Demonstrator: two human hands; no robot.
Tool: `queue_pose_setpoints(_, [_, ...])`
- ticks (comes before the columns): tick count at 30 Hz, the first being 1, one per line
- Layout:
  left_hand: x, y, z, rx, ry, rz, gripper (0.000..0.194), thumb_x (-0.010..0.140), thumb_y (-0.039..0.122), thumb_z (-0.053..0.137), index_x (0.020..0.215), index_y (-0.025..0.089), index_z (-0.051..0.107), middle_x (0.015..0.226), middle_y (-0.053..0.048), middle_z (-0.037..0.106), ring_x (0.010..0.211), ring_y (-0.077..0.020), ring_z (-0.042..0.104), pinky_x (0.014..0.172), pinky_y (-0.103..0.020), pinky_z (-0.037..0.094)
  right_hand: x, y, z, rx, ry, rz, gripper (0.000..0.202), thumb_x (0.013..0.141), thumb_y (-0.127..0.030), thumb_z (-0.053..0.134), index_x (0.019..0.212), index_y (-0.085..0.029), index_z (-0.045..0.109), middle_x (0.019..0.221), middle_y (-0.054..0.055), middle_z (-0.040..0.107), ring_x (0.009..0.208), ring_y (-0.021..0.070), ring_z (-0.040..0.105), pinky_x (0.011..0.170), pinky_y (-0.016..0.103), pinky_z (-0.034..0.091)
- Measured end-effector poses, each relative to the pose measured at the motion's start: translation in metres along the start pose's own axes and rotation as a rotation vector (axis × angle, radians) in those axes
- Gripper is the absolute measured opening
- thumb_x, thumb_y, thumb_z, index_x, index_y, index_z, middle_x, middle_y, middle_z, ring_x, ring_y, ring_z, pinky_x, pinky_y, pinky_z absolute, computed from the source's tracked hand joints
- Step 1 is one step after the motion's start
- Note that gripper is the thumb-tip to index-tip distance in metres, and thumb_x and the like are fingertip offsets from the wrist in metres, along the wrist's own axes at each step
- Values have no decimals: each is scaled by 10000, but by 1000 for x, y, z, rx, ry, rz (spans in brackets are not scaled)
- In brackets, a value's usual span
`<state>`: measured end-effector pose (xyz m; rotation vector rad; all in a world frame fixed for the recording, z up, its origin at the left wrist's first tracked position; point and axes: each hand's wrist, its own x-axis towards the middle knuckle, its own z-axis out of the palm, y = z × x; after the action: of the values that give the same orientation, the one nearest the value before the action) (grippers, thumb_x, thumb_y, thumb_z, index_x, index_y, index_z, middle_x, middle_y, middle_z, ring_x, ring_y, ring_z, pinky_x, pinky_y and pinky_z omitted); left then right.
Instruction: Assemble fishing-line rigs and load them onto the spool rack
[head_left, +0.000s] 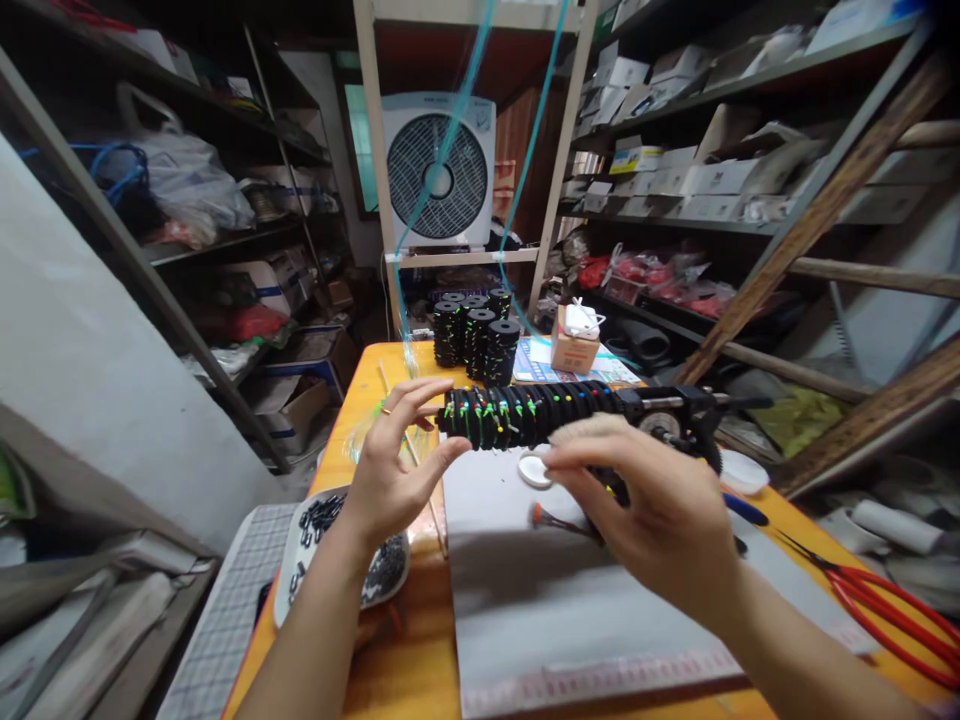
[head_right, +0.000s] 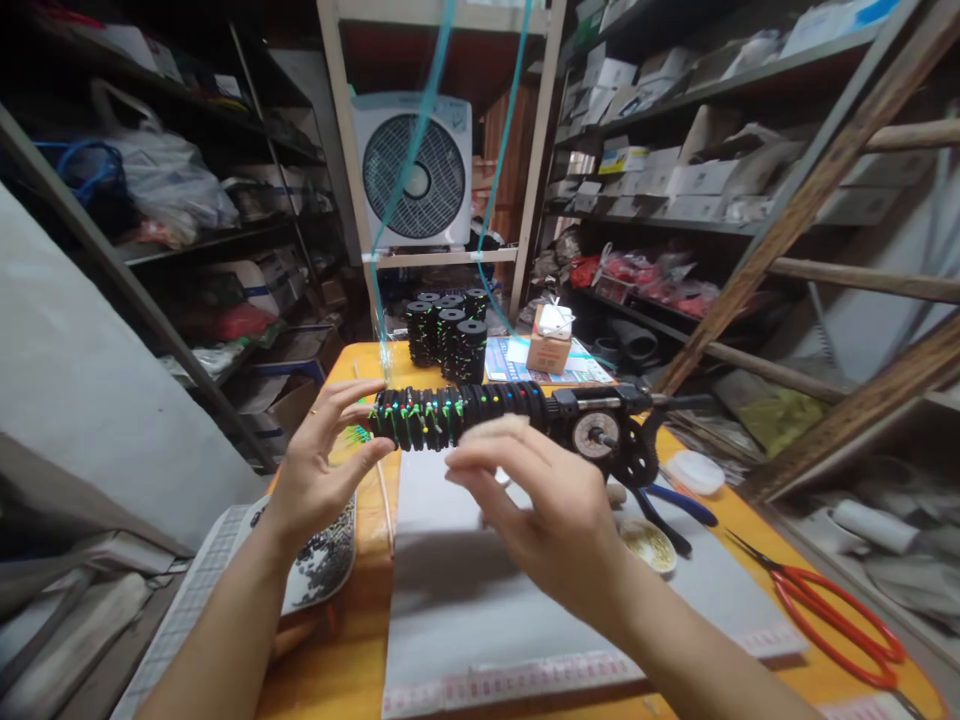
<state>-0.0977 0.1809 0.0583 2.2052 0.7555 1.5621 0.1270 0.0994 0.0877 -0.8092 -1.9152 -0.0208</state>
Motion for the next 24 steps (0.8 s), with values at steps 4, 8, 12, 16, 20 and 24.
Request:
queue_pose_setpoints(4, [1, 5, 1, -3, -4, -84, 399, 868, 321, 702, 1250, 288, 595, 1239, -76, 611, 994, -215, 633, 824, -370, 550, 41, 0, 13, 7, -9, -29, 112, 934, -101, 604, 957, -200, 652, 884, 29, 717, 784, 140, 674, 725, 266, 551])
queue_pose_setpoints(8, [2, 4, 0, -31, -19, -105, 417, 865, 327, 706, 1262, 284, 585, 1249, -76, 612, 1074, -234, 617, 857, -374, 534, 64, 8, 30, -12, -30, -127, 76, 923, -114, 631, 902, -180, 662, 907, 39, 683, 848, 146, 657, 765, 276, 545])
queue_pose_setpoints(12, [3, 2, -1, -57, -15, -101, 423, 856, 329, 718, 1256, 292, 587, 1246, -64, 609, 1077, -229, 608, 865, -371, 528, 67, 12, 40, -65, -21, -147, 99, 941, -116, 598, 911, -191, 656, 918, 37, 662, 871, 151, 645, 778, 289, 546])
queue_pose_setpoints(16, [2, 2, 0, -76, -13, -94, 414, 858, 317, 714, 1253, 298, 588, 1245, -57, 606, 1073, -220, 603, 872, -366, 524, 65, 11, 42, -95, -1, -155, 102, 933, -110, 608, 898, -196, 651, 901, 36, 664, 846, 154, 650, 762, 288, 549])
queue_pose_setpoints(20, [2, 3, 0, -88, -12, -92, 417, 852, 307, 721, 1248, 294, 590, 1235, -55, 607, 1061, -216, 607, 874, -368, 524, 67, 10, 43, -140, 5, -167, 101, 929, -111, 614, 882, -192, 652, 896, 35, 663, 843, 154, 653, 762, 287, 549])
queue_pose_setpoints(24, [3, 4, 0, -86, -11, -93, 412, 849, 296, 726, 1239, 292, 593, 1235, -60, 610, 1044, -219, 613, 866, -381, 527, 67, 11, 43, -179, -31, -187, 105, 948, -142, 591, 885, -200, 651, 899, 26, 663, 852, 158, 652, 769, 294, 551])
